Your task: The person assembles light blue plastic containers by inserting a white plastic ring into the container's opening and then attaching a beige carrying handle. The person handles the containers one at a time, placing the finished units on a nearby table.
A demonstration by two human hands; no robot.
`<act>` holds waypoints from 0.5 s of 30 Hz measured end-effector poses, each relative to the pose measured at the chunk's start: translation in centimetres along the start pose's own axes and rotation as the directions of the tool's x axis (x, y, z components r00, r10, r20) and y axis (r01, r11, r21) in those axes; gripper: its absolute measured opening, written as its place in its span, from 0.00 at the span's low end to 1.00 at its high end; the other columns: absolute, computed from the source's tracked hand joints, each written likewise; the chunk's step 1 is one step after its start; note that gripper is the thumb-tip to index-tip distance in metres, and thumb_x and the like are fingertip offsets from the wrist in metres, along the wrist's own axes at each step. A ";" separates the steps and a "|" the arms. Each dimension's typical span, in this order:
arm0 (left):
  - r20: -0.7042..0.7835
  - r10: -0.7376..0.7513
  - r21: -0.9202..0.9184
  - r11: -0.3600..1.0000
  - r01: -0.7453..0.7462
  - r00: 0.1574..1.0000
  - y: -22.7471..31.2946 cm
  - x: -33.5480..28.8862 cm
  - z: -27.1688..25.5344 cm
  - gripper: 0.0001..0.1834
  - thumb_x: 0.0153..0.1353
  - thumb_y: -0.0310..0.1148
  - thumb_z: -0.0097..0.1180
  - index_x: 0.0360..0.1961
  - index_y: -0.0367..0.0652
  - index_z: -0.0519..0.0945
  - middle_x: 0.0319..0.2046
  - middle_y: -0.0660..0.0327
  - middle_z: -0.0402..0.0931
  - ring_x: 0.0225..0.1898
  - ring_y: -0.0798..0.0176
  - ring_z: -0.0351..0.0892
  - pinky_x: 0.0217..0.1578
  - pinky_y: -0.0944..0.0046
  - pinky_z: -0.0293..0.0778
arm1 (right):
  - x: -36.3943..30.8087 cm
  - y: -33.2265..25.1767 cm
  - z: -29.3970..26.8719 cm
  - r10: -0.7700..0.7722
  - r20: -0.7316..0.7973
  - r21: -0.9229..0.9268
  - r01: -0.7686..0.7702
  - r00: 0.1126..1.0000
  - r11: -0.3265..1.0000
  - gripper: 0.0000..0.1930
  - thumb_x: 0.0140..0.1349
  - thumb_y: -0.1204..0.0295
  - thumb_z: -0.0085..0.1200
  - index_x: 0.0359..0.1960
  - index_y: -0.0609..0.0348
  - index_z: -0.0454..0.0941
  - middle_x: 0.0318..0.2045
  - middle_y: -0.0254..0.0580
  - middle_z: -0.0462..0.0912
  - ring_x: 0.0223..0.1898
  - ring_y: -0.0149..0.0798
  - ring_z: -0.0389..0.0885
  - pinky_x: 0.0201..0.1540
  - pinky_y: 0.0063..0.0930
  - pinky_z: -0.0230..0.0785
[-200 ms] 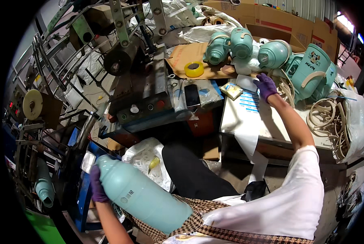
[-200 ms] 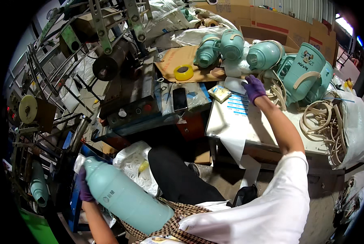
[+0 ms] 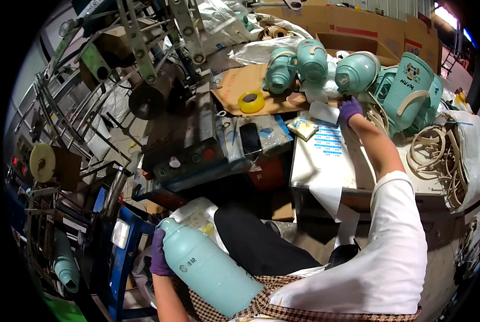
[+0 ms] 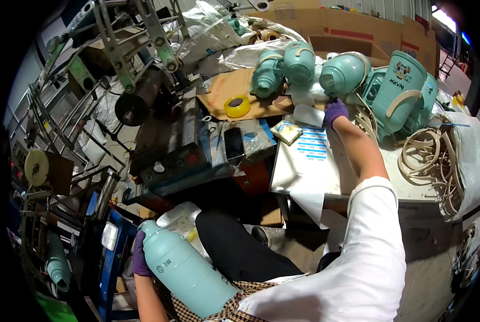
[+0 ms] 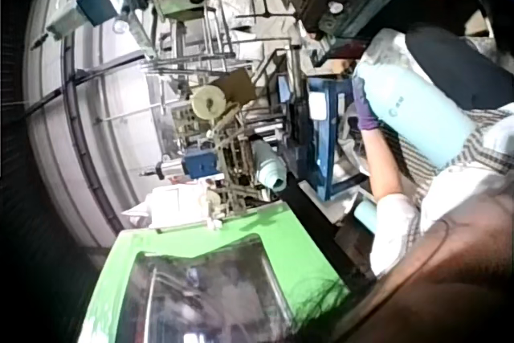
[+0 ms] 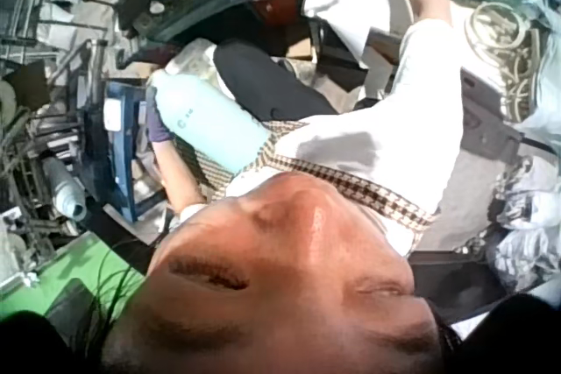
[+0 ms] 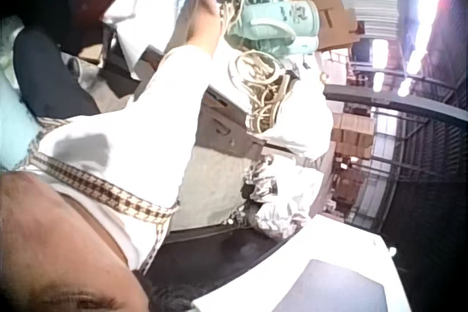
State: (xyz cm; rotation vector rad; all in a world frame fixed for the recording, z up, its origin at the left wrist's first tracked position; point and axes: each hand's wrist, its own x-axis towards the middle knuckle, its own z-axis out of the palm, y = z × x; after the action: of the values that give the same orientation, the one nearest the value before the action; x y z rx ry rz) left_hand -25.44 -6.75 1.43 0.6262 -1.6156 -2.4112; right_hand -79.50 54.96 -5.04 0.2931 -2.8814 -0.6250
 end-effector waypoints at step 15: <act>-0.071 0.206 0.255 0.950 -0.181 0.976 3.5 -5.4 0.0 0.23 0.71 0.41 0.51 0.62 0.40 0.75 0.55 0.56 0.77 0.54 0.59 0.79 0.55 0.58 0.76 | -10.8 9.3 -7.3 0.410 -0.824 0.546 0.354 0.391 0.759 0.16 0.46 0.77 0.62 0.40 0.57 0.85 0.40 0.46 0.85 0.46 0.52 0.82 0.53 0.42 0.72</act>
State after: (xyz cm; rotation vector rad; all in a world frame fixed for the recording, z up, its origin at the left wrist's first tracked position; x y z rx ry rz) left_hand -20.88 -6.19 5.99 0.5811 -1.8575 -2.0287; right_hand -68.92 62.90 4.04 0.4778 -1.7834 0.5454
